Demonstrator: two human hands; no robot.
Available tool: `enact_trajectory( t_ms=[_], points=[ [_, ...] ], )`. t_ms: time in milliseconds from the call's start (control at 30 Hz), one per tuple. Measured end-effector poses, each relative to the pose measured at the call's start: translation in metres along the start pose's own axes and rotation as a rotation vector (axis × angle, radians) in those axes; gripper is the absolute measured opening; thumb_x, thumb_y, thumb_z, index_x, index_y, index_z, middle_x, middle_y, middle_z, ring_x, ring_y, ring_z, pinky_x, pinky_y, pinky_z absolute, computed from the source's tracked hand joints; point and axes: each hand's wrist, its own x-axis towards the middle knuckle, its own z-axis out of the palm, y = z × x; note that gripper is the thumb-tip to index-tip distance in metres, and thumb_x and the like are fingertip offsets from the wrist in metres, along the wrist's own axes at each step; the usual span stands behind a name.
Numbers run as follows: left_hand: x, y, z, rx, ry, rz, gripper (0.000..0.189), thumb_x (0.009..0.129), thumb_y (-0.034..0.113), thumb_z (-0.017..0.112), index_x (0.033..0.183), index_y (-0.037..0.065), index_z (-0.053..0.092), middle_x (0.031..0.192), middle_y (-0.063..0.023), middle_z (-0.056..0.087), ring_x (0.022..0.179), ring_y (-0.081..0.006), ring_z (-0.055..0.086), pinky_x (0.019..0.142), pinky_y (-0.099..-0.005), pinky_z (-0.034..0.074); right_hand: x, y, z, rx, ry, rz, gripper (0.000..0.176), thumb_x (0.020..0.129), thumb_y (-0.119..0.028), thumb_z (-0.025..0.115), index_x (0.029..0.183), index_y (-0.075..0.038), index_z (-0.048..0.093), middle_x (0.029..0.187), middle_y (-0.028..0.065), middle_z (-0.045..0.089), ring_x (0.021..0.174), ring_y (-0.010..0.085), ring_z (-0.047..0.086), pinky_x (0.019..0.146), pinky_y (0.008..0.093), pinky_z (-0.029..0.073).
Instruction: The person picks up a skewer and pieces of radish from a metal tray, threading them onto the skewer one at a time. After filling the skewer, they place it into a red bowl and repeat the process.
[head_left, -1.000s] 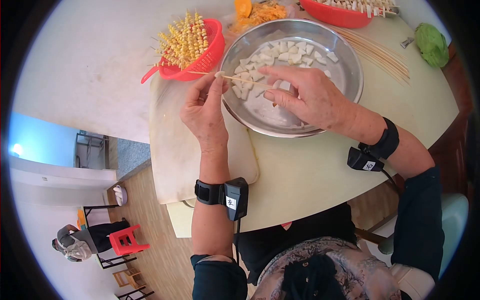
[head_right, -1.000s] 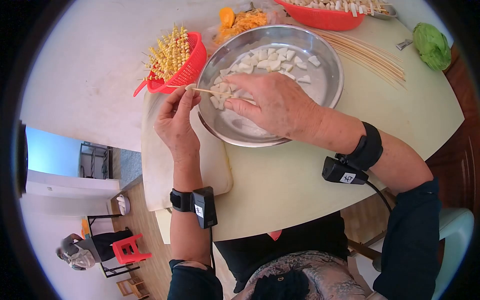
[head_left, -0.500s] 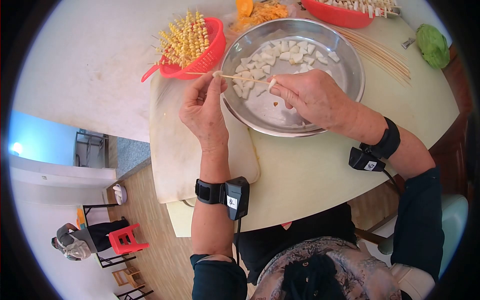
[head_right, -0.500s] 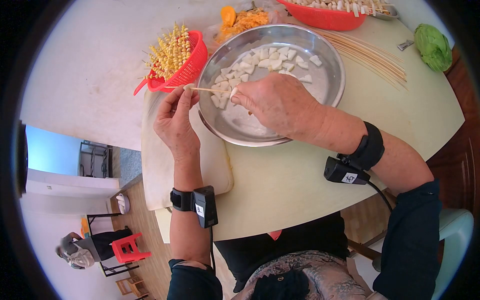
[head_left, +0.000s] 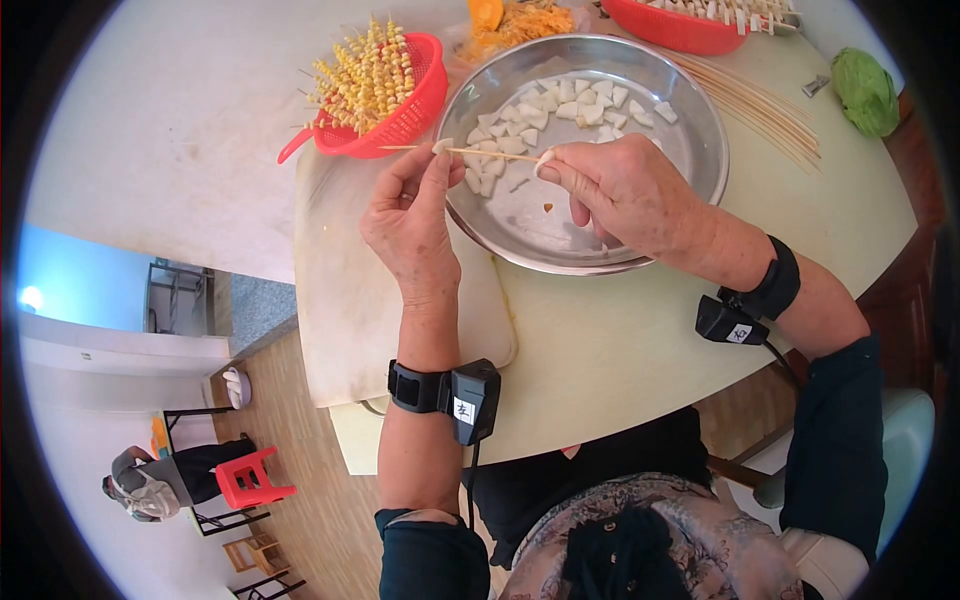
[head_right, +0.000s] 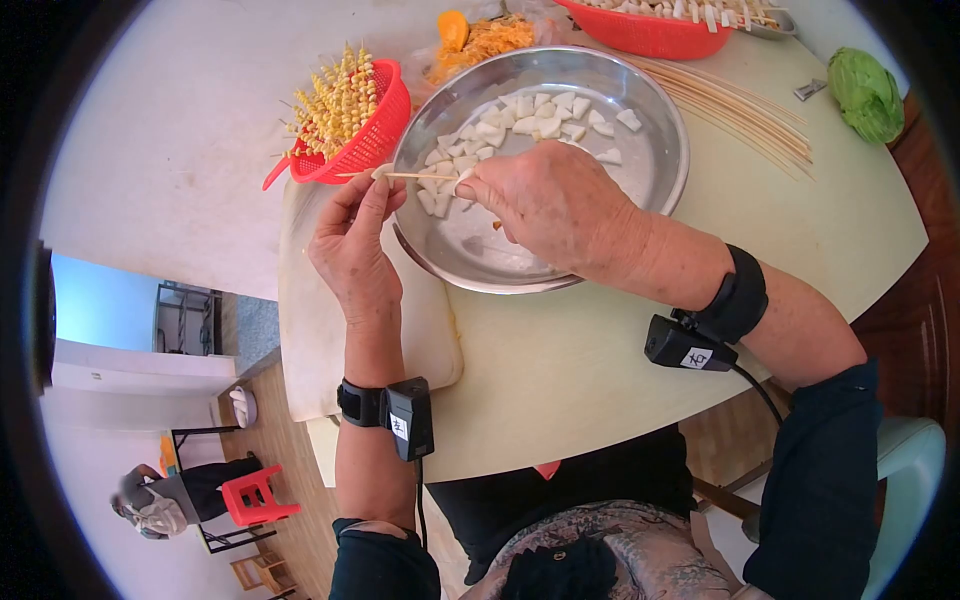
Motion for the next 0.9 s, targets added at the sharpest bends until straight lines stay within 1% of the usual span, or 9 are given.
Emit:
enact_trajectory(
  t_ms=[167, 233, 300, 333, 367, 467, 533, 800, 900],
  points=[
    [-0.005, 0.001, 0.003, 0.016, -0.003, -0.022, 0.017, 0.084, -0.002, 0.063, 0.099, -0.008, 0.062, 0.089, -0.0139, 0.066, 0.08, -0.0189, 0.066, 0.074, -0.0277, 0.055, 0.0, 0.003, 0.002, 0.007, 0.01, -0.057, 0.026, 0.09, -0.022, 0.055, 0.075, -0.001, 0.061, 0.053, 0.014, 0.055, 0.054, 0.0327, 0.058, 0.055, 0.039, 0.047],
    [-0.018, 0.004, 0.018, 0.069, -0.166, 0.011, 0.017, 0.083, -0.001, 0.064, 0.099, -0.008, 0.062, 0.088, -0.0124, 0.066, 0.079, -0.0173, 0.065, 0.074, -0.0263, 0.054, 0.0, 0.002, -0.001, -0.006, 0.015, -0.074, 0.025, 0.09, -0.022, 0.055, 0.077, -0.002, 0.062, 0.053, 0.0136, 0.055, 0.054, 0.032, 0.058, 0.055, 0.0388, 0.047],
    [-0.022, 0.006, 0.024, 0.059, -0.159, -0.009, 0.016, 0.081, -0.003, 0.066, 0.097, -0.006, 0.062, 0.087, -0.0102, 0.065, 0.078, -0.0154, 0.065, 0.073, -0.0253, 0.054, 0.0, 0.001, -0.001, -0.019, 0.016, -0.091, 0.023, 0.09, -0.021, 0.054, 0.078, -0.002, 0.063, 0.053, 0.0132, 0.056, 0.055, 0.0314, 0.059, 0.055, 0.0385, 0.047],
    [-0.022, 0.008, 0.025, 0.052, -0.156, -0.025, 0.016, 0.08, -0.004, 0.067, 0.095, -0.005, 0.063, 0.085, -0.0081, 0.065, 0.076, -0.0134, 0.065, 0.071, -0.0243, 0.054, 0.0, 0.0, -0.001, 0.014, -0.01, -0.037, 0.023, 0.09, -0.02, 0.053, 0.08, -0.002, 0.063, 0.054, 0.0123, 0.056, 0.055, 0.0302, 0.059, 0.056, 0.0381, 0.048],
    [-0.023, 0.009, 0.025, 0.052, -0.16, -0.025, 0.016, 0.08, -0.004, 0.067, 0.095, -0.005, 0.063, 0.085, -0.0081, 0.065, 0.076, -0.0134, 0.065, 0.071, -0.0243, 0.054, 0.0, 0.0, -0.001, 0.046, -0.033, 0.02, 0.022, 0.09, -0.02, 0.053, 0.081, -0.003, 0.064, 0.054, 0.0114, 0.057, 0.056, 0.0291, 0.06, 0.056, 0.0378, 0.048],
    [-0.027, 0.01, 0.028, 0.069, -0.163, -0.03, 0.017, 0.083, -0.001, 0.064, 0.099, -0.007, 0.062, 0.087, -0.0105, 0.065, 0.078, -0.015, 0.065, 0.074, -0.0253, 0.054, 0.0, 0.0, -0.003, 0.066, -0.041, 0.006, 0.023, 0.09, -0.021, 0.052, 0.082, -0.004, 0.064, 0.054, 0.0096, 0.058, 0.057, 0.0279, 0.061, 0.058, 0.0379, 0.048],
    [-0.03, 0.009, 0.031, 0.078, -0.179, -0.01, 0.013, 0.08, -0.003, 0.067, 0.093, -0.005, 0.063, 0.087, -0.0058, 0.061, 0.077, -0.0125, 0.064, 0.07, -0.0231, 0.054, 0.0, 0.0, -0.003, 0.036, -0.044, 0.007, 0.023, 0.09, -0.021, 0.051, 0.082, -0.004, 0.065, 0.054, 0.0093, 0.058, 0.057, 0.0279, 0.061, 0.058, 0.038, 0.049],
    [-0.028, 0.007, 0.029, 0.088, -0.193, 0.003, 0.013, 0.08, -0.004, 0.066, 0.093, -0.004, 0.063, 0.087, -0.0059, 0.061, 0.077, -0.0118, 0.064, 0.069, -0.0223, 0.053, 0.001, -0.001, -0.003, 0.009, -0.059, 0.023, 0.024, 0.09, -0.022, 0.051, 0.081, -0.005, 0.065, 0.053, 0.0086, 0.058, 0.058, 0.0282, 0.061, 0.06, 0.0387, 0.049],
    [-0.026, 0.007, 0.028, 0.081, -0.195, -0.008, 0.013, 0.08, -0.004, 0.066, 0.093, -0.004, 0.063, 0.087, -0.0062, 0.061, 0.078, -0.0116, 0.063, 0.07, -0.0224, 0.053, 0.001, -0.001, -0.003, 0.013, -0.084, 0.052, 0.027, 0.091, -0.025, 0.051, 0.081, -0.004, 0.065, 0.056, 0.0103, 0.059, 0.06, 0.0298, 0.061, 0.06, 0.0391, 0.048]
  ],
)
